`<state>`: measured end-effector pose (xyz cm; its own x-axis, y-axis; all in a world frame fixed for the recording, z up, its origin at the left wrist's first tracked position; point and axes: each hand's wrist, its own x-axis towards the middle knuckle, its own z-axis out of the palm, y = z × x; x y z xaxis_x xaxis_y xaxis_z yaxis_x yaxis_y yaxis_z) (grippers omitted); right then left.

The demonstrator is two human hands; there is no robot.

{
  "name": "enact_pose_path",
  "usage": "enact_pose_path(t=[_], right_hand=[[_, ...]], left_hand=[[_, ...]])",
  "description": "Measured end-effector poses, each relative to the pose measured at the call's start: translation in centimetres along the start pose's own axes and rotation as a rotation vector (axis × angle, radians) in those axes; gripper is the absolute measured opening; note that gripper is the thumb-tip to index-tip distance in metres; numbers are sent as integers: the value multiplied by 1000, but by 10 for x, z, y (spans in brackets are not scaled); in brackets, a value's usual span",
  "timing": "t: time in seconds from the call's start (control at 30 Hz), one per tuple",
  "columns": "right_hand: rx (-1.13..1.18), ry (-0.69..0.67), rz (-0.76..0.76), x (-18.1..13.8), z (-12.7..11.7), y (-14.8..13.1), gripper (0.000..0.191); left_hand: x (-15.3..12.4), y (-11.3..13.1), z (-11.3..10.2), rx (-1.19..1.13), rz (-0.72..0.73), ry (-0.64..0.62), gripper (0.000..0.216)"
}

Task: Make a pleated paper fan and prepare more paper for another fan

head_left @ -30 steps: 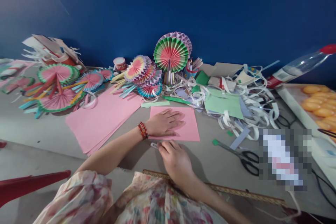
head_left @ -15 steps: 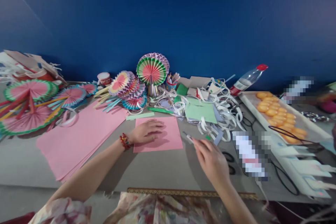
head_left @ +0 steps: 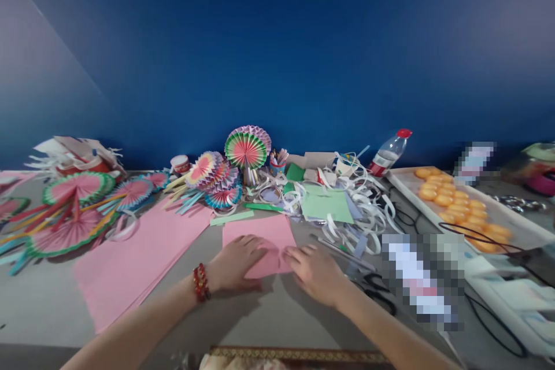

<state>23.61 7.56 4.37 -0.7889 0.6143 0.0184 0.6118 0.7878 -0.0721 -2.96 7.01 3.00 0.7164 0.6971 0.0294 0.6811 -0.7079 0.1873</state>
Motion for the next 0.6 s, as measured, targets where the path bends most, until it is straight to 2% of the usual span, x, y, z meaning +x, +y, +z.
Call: enact_pose_path(t=[0.17, 0.27, 0.33, 0.47, 0.53, 0.6], right_hand=[[-1, 0, -50, 11, 2, 6, 28], [16, 35, -39, 9, 3, 11, 16], [28, 63, -21, 6, 2, 13, 16], [107, 216, 61, -4, 4, 13, 31], [156, 285, 104, -10, 14, 13, 50], [171, 284, 133, -16, 26, 13, 69]], left_hand=[[-9, 16, 7, 26, -115, 40, 62], [-10, 25, 7, 75, -151, 19, 39], [-9, 30, 6, 83, -168, 3, 25], [-9, 31, 0, 47, -210, 23, 22], [-9, 27, -3, 12, -238, 60, 25], [-10, 21, -9, -34, -265, 112, 27]])
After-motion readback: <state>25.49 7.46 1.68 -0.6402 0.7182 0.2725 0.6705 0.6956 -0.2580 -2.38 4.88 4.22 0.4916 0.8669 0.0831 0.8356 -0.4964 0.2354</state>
